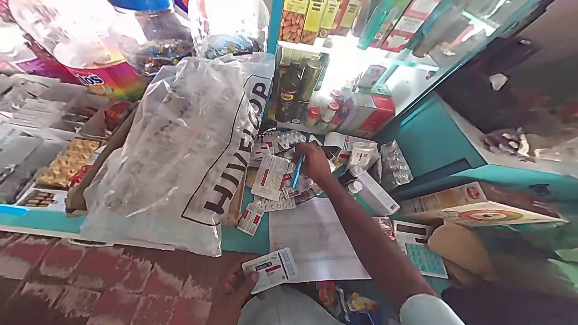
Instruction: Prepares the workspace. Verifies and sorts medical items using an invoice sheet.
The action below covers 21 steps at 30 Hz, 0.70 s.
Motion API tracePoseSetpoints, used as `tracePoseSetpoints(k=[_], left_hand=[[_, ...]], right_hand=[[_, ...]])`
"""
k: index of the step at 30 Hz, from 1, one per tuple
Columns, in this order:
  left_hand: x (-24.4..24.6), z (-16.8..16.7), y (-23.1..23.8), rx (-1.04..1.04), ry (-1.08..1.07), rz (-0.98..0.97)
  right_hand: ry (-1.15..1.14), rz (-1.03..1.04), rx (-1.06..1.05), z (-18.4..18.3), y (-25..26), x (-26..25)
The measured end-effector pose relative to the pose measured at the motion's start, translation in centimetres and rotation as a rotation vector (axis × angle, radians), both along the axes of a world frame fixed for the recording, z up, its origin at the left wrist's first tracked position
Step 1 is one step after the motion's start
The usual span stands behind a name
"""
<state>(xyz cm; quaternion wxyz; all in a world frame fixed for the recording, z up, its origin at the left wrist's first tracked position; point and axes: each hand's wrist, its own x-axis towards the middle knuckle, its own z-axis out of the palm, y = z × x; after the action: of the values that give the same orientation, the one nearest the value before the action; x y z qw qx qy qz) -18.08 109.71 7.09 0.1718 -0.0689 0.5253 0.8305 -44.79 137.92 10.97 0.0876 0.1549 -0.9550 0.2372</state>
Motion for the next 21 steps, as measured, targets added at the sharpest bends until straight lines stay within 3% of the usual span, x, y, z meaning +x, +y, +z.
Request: tracePoseSetpoints(k=[3,6,8,11,14,21], left_hand=[[0.1,0.3,0.1,0.015,0.02,-0.015],[0.2,1.1,0.0,0.005,0.009,-0.009],[0.4,1.3,-0.3,0.011,0.006,0.01],[0.7,1.1,-0.9,0.001,0.033,0.032],[0.7,0.3,-0.9,0.02,0.041,0.032],[-0.3,0.4,-0.2,0.019,0.081,-0.04]], right_hand=[[-0.127,-0.056,0.213,0.2,-0.3,-4.6],[-0.131,-0.112,0.349,1.1,-1.5,-5.3],[0.019,-0.244,0.15,3.2,-1.0,-4.6],[0.263,-0.272,-0.469,5.4,1.8,-3.9],[0.048,-0.159,-0.971,6.6,2.8,-1.7],[0.009,-0.191,-1.016,6.0,3.2,-0.1]])
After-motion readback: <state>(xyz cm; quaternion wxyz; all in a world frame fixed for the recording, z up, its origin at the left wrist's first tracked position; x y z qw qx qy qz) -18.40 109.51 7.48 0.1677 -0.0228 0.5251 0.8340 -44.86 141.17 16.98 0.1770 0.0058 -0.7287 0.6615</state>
